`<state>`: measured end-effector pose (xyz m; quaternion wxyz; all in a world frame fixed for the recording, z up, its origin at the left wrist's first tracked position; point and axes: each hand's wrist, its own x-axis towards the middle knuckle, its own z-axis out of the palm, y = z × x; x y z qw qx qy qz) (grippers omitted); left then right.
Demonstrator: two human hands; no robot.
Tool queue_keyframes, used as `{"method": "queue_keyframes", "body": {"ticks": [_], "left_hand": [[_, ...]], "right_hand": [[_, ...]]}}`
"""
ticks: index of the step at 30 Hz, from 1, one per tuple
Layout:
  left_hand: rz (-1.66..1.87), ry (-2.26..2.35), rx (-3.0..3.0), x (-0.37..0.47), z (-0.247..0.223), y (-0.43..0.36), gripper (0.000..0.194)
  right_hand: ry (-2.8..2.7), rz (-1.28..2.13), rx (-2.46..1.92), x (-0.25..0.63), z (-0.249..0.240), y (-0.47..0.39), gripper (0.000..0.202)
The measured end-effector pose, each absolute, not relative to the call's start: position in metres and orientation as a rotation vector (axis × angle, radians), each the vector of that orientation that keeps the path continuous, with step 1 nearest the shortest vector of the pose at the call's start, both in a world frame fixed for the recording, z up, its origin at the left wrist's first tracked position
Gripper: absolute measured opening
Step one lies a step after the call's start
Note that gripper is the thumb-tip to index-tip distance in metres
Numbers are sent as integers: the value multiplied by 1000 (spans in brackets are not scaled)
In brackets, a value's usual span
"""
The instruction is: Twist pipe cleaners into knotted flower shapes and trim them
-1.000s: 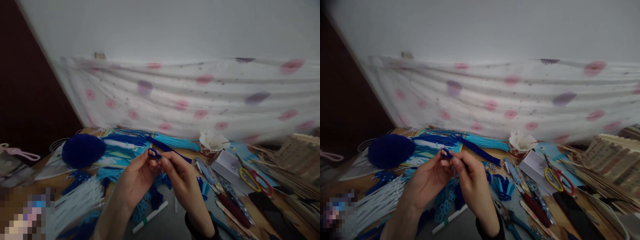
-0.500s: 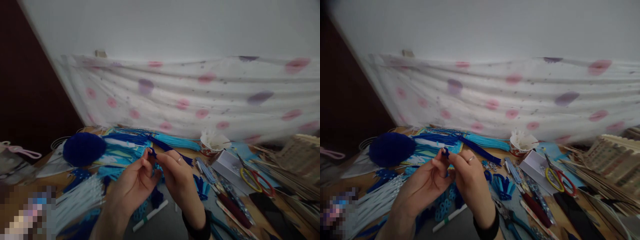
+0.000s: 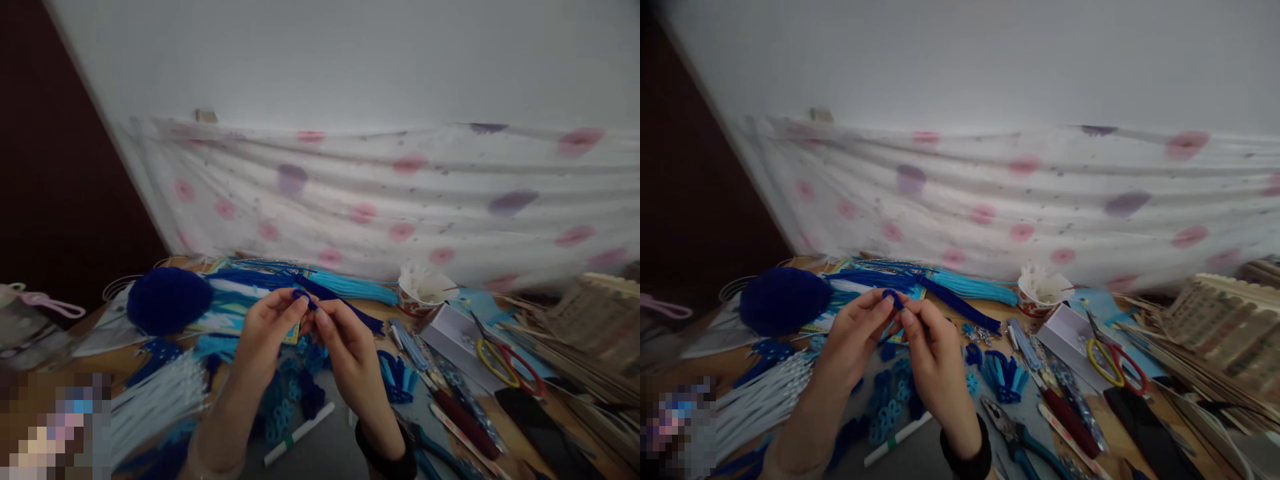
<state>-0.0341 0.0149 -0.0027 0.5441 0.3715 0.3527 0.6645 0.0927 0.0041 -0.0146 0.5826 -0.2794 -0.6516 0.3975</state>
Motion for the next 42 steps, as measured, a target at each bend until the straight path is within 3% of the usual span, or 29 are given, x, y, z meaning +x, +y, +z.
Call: {"method": "queue_keyframes", "body": {"ticks": [4,12,17,28,32,38,42], "left_hand": [[1724,948,924,-31,-6,13,30],[1581,824,873,-28,0,8,26],[1465,761,873,-28,5,7,32],[1653,1013,1038,-24,-4,2,27],[1660,1086,1181,-29,-2,1,25],[1679,1134,1396,-30,-2,1,16],[1697,1200,1435,-21,-6,0,18]], "right_hand": [[-1503,1117,-610,93,-16,6,29],[-1426,1319,-555,95,-13,6,33],[-1336,1464,-465,93,-17,10,29],[-1300,1537,-495,91,-21,12,31],[-1413,1432,-573,97,-20,13,31],[-1615,908,-730,106,-22,15,17],[-1687,900,-746,111,-22,14,11]]}}
